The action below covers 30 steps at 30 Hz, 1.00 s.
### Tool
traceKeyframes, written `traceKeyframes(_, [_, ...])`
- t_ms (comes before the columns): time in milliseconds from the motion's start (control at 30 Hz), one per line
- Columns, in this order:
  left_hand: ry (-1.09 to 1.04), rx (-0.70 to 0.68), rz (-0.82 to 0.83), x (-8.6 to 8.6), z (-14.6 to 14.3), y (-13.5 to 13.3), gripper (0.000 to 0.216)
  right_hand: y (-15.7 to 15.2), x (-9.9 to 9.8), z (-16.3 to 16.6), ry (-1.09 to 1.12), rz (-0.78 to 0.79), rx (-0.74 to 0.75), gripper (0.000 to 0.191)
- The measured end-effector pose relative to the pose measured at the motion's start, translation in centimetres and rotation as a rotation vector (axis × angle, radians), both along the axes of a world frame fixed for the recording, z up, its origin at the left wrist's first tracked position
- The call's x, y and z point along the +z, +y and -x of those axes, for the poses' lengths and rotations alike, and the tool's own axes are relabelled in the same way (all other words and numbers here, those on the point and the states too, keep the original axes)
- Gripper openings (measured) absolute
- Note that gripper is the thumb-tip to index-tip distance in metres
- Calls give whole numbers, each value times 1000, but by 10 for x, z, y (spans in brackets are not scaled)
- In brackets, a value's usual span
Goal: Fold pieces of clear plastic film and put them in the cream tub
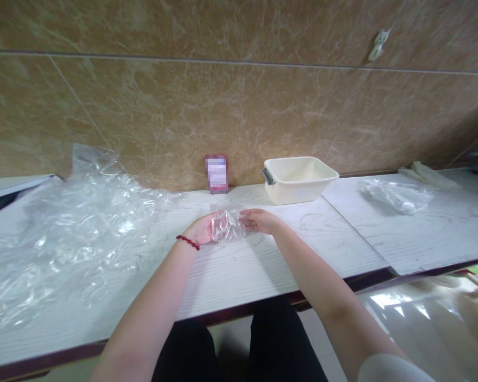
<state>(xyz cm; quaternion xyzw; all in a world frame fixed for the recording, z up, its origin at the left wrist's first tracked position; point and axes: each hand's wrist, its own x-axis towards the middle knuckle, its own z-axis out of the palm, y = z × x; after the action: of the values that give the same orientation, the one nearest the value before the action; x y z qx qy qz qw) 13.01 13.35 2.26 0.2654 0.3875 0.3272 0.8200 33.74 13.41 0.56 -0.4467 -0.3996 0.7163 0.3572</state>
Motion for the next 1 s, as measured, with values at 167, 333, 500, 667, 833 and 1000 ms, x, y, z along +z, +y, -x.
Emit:
traceKeyframes(167, [-9,38,-9,1,1,1,27,-1,4,5,-51,-84,-165,44])
traceKeyframes(333, [-65,54,-40,1,3,3,29,-3,4,6,-73,-216,-54,36])
traceKeyframes(500, [-66,62,-48,3,3,2,27,-2,-4,5,-209,-330,119,23])
traceKeyframes(667, [-82,81,-59,4,3,2,25,2,-10,4,-222,-311,88,19])
traceKeyframes(833, [-80,126,-71,7,4,2,28,0,-5,6,-125,-260,52,22])
traceKeyframes(1000, [-75,145,-71,8,4,2,29,-1,-2,8,-75,-215,10,25])
